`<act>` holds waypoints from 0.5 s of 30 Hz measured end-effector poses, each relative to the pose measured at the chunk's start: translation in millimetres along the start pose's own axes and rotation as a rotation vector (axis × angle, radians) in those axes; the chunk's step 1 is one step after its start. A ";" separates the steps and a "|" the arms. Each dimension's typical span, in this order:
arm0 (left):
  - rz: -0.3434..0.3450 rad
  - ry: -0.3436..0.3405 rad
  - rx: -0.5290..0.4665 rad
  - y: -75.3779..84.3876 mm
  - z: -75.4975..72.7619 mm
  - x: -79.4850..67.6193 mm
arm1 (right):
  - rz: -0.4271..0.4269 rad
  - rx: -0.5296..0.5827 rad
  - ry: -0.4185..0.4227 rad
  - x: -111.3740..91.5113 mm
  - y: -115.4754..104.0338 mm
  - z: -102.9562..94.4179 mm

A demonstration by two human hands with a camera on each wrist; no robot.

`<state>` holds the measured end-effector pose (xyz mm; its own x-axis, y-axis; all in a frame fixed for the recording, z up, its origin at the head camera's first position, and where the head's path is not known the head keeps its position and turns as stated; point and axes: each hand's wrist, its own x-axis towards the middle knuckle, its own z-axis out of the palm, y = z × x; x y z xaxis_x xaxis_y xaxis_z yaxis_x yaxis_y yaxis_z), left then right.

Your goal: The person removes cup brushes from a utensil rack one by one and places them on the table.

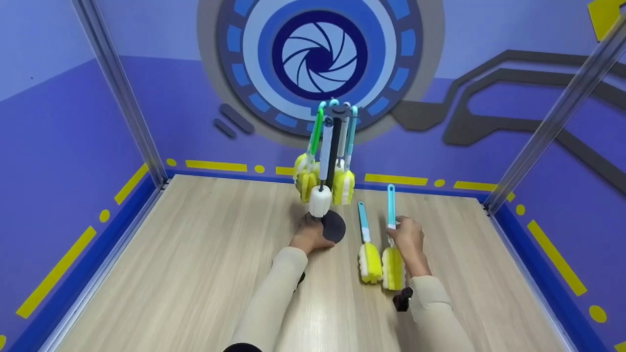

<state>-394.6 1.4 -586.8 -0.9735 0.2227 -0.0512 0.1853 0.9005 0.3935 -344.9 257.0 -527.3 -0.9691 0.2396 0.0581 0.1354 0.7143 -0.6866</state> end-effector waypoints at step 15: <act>0.012 0.008 0.081 0.6 1.0 1.5 | 0.080 -0.079 -0.096 18.5 -0.7 11.9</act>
<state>-395.9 2.7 -587.6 -0.9722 0.2307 -0.0391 0.2067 0.9251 0.3184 -365.3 253.1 -534.4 -0.9694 0.2362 -0.0669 0.2250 0.7462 -0.6265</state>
